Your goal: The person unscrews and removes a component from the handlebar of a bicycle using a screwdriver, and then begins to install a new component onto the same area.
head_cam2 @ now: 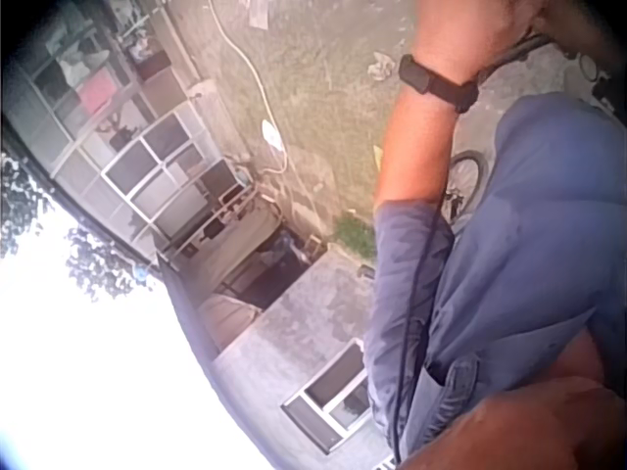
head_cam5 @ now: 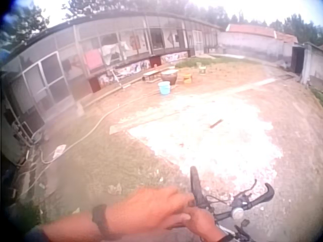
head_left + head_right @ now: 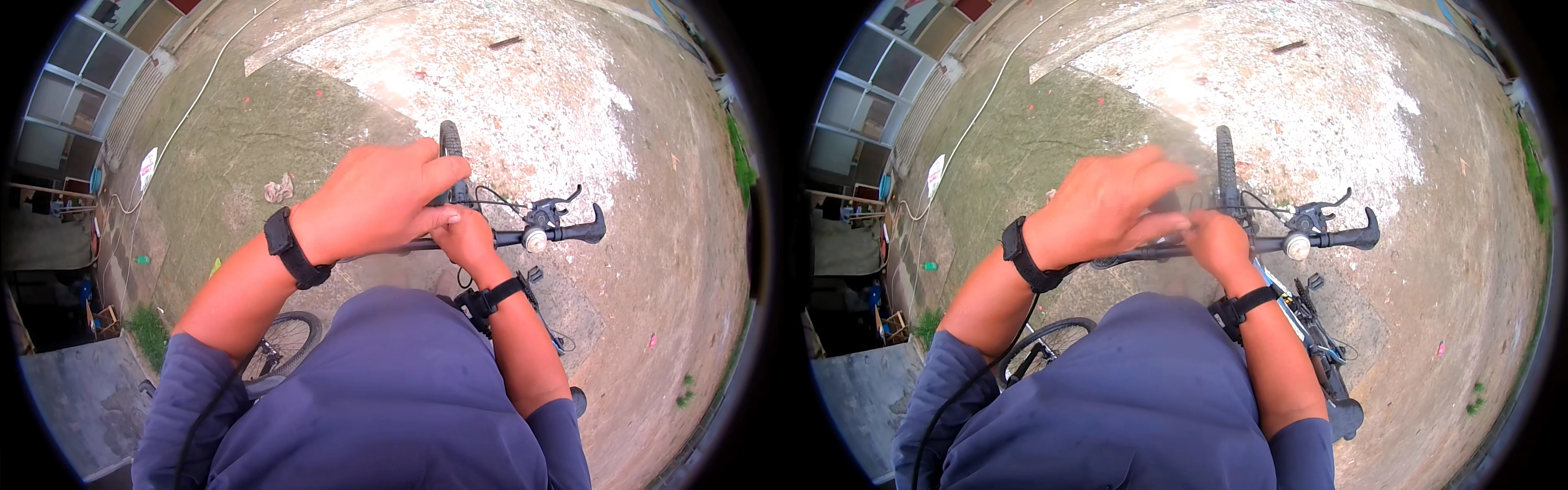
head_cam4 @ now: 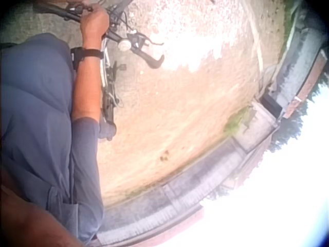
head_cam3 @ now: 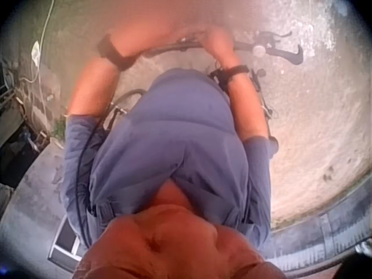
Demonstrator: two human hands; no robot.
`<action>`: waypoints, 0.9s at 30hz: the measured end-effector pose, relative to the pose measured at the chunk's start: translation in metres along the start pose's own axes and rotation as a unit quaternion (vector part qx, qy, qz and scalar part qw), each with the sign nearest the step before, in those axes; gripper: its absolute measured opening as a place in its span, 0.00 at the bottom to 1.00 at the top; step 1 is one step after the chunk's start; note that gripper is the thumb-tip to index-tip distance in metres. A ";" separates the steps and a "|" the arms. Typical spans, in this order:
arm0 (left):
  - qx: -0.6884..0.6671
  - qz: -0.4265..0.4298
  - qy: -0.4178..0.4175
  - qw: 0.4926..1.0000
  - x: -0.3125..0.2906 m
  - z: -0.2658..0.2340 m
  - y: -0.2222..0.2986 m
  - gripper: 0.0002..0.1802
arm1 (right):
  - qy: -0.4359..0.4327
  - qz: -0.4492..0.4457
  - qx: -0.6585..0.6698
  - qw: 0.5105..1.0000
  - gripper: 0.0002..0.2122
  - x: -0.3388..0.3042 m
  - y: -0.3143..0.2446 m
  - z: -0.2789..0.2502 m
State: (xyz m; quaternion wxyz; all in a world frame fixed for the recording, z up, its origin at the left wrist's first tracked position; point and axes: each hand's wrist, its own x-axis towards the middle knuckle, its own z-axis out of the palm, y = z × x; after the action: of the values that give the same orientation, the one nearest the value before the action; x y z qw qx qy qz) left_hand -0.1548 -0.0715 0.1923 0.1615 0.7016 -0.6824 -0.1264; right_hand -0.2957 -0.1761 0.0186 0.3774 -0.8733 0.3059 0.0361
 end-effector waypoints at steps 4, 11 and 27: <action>-0.067 0.070 0.068 0.993 -0.001 0.010 -0.009 0.27 | -0.002 -0.004 0.033 0.999 0.10 -0.001 0.007 0.002; -0.011 0.002 0.015 1.000 -0.005 0.001 -0.004 0.27 | -0.008 0.008 0.015 1.000 0.10 -0.001 0.001 -0.002; -0.062 0.049 0.048 0.996 -0.009 0.009 -0.013 0.26 | -0.008 -0.005 0.026 1.000 0.09 0.000 0.005 0.004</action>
State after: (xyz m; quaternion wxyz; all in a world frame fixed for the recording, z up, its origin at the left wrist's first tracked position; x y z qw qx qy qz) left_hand -0.1472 -0.0625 0.1783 0.2429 0.6609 -0.6987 -0.1267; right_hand -0.2981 -0.1762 0.0130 0.4023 -0.8646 0.2993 0.0332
